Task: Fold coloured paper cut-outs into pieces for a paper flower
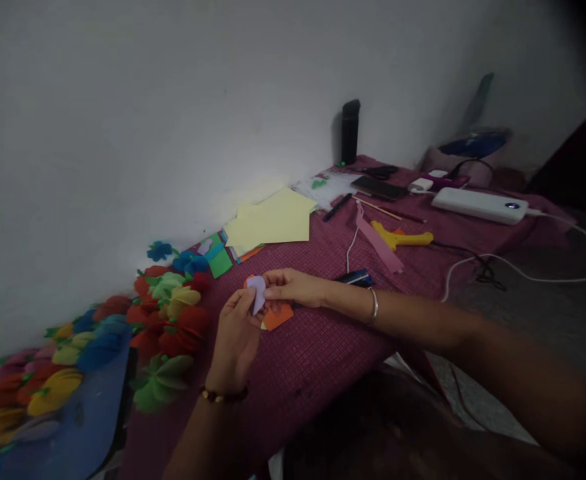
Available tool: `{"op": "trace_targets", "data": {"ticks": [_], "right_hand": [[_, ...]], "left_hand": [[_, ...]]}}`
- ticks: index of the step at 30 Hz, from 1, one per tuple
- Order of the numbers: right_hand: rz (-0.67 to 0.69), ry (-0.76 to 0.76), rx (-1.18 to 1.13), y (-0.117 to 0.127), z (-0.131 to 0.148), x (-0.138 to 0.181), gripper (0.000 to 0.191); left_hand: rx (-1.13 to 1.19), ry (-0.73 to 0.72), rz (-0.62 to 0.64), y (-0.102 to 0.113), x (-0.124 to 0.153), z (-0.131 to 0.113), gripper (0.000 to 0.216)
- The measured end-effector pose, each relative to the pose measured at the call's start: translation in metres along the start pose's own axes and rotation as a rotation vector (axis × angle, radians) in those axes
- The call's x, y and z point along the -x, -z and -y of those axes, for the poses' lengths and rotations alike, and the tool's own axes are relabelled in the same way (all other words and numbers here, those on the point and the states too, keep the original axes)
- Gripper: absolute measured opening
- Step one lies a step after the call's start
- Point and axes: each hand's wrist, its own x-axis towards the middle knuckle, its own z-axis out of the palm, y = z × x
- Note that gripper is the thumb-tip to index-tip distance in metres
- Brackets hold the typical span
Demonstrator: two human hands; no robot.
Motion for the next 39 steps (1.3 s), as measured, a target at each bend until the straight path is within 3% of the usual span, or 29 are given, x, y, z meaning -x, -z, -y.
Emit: {"op": "trace_targets", "data": {"ticks": [4, 8, 13, 18, 21, 25, 27, 30, 35, 39], "right_hand": [[-0.007, -0.041, 0.015, 0.003, -0.009, -0.005, 0.037], [-0.108, -0.124, 0.083, 0.005, -0.008, -0.008, 0.023], [-0.174, -0.027, 0.135, -0.001, 0.002, -0.016, 0.02], [-0.436, 0.051, 0.166, 0.005, 0.006, -0.026, 0.005], [-0.541, 0.051, 0.148, 0.021, 0.01, -0.026, 0.005], [-0.658, 0.032, 0.085, 0.047, 0.006, -0.019, 0.006], [-0.683, 0.022, 0.067, 0.055, -0.001, -0.015, 0.006], [-0.651, 0.01, 0.077, 0.06, -0.007, -0.011, 0.005], [-0.609, -0.035, 0.228, 0.062, -0.008, -0.011, 0.008], [-0.605, -0.044, 0.372, 0.066, -0.006, -0.011, 0.009]], "left_hand": [[0.016, 0.025, -0.029, 0.011, 0.0, 0.001, 0.013], [-0.008, 0.039, -0.031, 0.019, -0.004, -0.002, 0.015], [-0.165, -0.157, 0.017, 0.011, -0.015, -0.009, 0.016], [-0.351, -0.205, -0.027, 0.008, -0.022, -0.013, 0.023], [-0.714, -0.24, -0.019, 0.024, -0.024, -0.008, 0.024], [-1.397, -0.169, 0.108, 0.044, -0.026, 0.006, 0.028], [-1.554, -0.161, 0.158, 0.047, -0.028, 0.011, 0.03], [-1.536, -0.144, 0.221, 0.044, -0.031, 0.016, 0.017], [-1.445, -0.075, 0.265, 0.037, -0.029, 0.009, 0.018], [-1.233, -0.072, 0.129, 0.058, -0.018, -0.024, 0.015]]}}
